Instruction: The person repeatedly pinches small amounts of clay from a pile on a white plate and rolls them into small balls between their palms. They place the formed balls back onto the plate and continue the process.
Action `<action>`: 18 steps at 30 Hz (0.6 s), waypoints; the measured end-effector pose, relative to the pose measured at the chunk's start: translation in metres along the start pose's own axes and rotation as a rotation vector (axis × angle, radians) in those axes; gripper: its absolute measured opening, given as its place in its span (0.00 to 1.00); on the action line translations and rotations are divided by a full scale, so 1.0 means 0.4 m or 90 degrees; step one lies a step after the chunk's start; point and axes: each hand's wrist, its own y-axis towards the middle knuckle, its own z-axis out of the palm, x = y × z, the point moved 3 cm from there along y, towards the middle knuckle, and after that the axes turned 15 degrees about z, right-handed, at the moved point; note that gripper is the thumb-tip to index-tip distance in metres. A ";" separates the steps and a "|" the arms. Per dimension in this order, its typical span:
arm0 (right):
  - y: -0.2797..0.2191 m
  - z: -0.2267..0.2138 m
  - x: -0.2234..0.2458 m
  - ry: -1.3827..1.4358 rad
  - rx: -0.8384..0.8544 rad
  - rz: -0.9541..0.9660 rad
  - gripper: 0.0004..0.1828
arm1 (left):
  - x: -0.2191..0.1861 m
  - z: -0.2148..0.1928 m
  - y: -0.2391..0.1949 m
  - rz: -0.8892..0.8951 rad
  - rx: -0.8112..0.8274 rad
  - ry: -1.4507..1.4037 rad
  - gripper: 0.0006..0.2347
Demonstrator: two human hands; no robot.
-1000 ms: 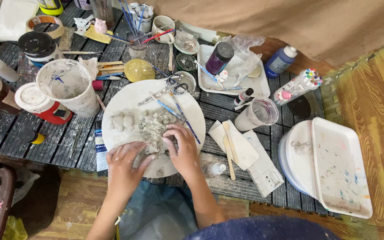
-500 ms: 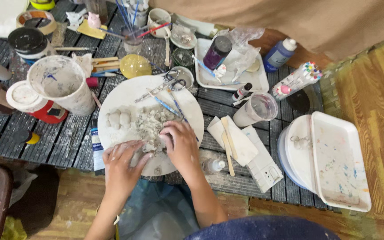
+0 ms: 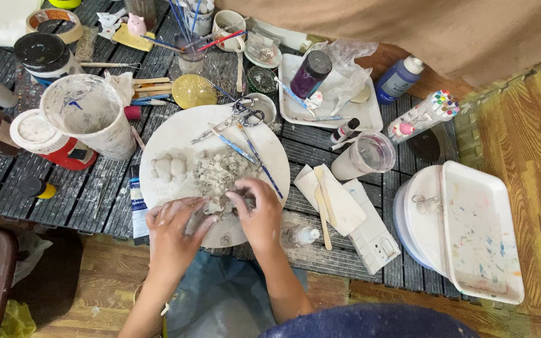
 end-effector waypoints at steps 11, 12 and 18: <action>-0.016 -0.005 -0.008 -0.270 -0.045 -0.220 0.13 | -0.003 -0.004 0.000 0.001 -0.009 -0.003 0.16; -0.005 -0.009 -0.009 -0.279 -0.025 -0.198 0.13 | -0.005 -0.006 0.004 0.000 -0.008 -0.004 0.16; 0.074 -0.024 -0.012 -0.072 0.198 0.067 0.16 | -0.010 -0.019 0.023 -0.012 -0.006 -0.022 0.14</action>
